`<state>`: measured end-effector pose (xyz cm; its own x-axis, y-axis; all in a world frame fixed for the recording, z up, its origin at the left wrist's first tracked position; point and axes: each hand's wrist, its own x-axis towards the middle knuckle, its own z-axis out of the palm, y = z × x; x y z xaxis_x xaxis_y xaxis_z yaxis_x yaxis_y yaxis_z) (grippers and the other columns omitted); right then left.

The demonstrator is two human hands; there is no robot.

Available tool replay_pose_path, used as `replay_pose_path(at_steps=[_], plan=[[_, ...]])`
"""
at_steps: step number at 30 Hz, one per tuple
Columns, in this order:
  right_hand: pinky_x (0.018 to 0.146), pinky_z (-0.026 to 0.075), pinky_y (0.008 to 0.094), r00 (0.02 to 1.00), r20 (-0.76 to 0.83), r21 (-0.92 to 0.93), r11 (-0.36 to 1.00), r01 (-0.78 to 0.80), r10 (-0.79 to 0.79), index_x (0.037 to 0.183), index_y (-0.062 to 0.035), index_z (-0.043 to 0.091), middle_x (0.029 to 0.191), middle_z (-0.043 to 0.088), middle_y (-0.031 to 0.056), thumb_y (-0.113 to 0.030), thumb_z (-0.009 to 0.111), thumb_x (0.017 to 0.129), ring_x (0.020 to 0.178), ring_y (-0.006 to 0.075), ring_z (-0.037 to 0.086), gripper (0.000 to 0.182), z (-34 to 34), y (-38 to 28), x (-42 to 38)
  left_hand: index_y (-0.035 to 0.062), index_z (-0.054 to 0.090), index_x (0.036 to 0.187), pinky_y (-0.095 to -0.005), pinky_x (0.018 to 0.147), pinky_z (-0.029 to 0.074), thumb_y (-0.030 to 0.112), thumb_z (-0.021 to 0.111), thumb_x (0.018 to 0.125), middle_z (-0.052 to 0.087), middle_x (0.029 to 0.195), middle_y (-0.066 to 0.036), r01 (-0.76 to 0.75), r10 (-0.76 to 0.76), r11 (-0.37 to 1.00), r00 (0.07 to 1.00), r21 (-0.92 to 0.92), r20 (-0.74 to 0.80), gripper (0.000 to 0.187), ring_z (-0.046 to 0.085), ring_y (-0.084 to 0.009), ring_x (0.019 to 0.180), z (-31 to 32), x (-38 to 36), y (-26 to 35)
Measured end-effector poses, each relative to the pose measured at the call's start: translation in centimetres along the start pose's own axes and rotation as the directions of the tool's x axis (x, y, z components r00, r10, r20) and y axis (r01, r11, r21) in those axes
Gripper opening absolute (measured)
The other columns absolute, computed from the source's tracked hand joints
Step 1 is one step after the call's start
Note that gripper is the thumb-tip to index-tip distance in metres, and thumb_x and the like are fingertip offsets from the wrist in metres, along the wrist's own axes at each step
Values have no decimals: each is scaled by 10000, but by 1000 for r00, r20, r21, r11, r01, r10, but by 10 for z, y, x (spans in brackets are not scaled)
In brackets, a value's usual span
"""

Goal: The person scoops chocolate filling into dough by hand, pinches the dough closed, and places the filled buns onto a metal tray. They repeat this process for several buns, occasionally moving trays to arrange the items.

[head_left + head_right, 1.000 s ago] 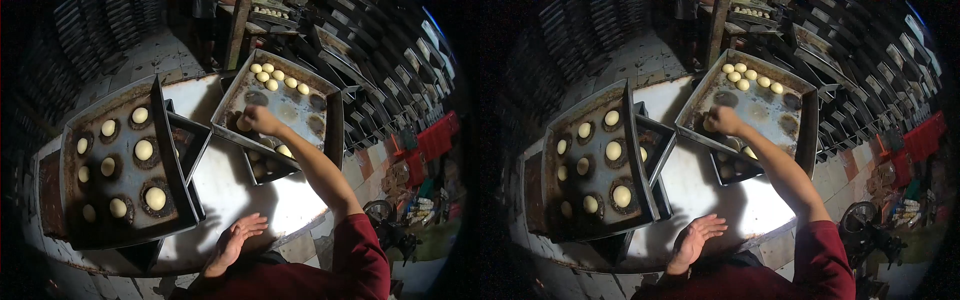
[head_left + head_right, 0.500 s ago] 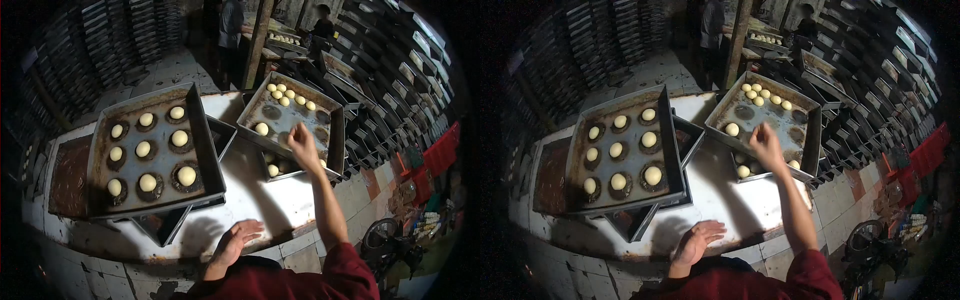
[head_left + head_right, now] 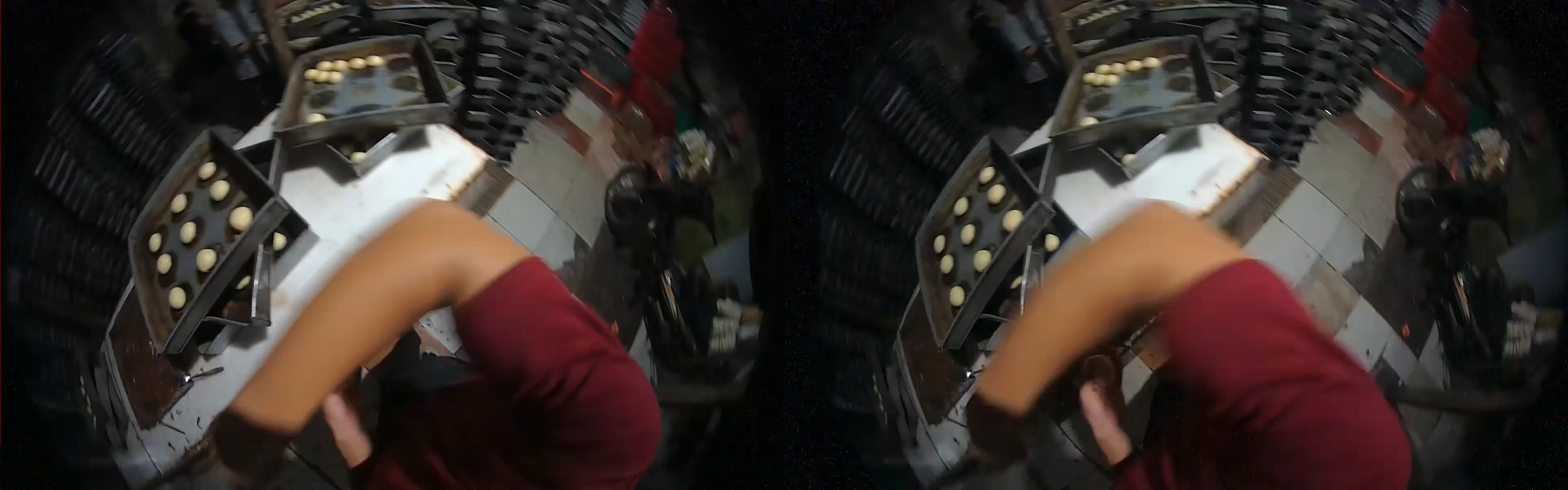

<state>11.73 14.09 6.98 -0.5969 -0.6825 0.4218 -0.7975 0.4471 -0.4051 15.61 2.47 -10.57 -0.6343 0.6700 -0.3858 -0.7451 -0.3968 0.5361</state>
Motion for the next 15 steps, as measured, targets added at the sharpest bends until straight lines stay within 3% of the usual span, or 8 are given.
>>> replay_pose_path(at_steps=[2, 5, 11, 15], plan=[[551, 423, 404, 996, 12, 137, 987, -84, 83, 769, -37, 572, 676, 551, 125, -236, 567, 756, 620, 274, 573, 200, 15, -19, -1, 18, 438, 1252, -408, 1008, 355, 271, 427, 933, 489, 1261, -125, 21, -21, 1000, 1000, -12, -3, 407, 459, -255, 1173, -4, -24, -2], [641, 406, 402, 990, 125, 391, 915, -103, 58, 882, -35, 540, 803, 538, 129, -266, 536, 789, 722, 269, 558, 249, 52, -42, 26, 20, 434, 1258, -411, 1014, 345, 275, 424, 935, 484, 1268, -122, -78, 69, 992, 993, -96, -96, 412, 452, -256, 1180, -22, -68, 4], [822, 372, 397, 867, 434, 717, 676, -168, -244, 1109, -33, 477, 1057, 513, 138, -325, 474, 853, 927, 260, 527, 389, 62, -76, 133, 25, 425, 1269, -416, 1027, 324, 284, 418, 937, 473, 1284, -115, -487, 409, 840, 858, -239, -312, 421, 439, -258, 1194, -47, -120, 59], [942, 350, 394, 719, 508, 821, 520, -237, -475, 1261, -31, 436, 1227, 496, 144, -365, 433, 896, 1064, 254, 507, 495, 36, -85, 241, 28, 419, 1276, -419, 1036, 311, 289, 413, 939, 466, 1295, -111, -725, 617, 669, 664, -162, -423, 426, 430, -259, 1203, -93, -159, 144]])
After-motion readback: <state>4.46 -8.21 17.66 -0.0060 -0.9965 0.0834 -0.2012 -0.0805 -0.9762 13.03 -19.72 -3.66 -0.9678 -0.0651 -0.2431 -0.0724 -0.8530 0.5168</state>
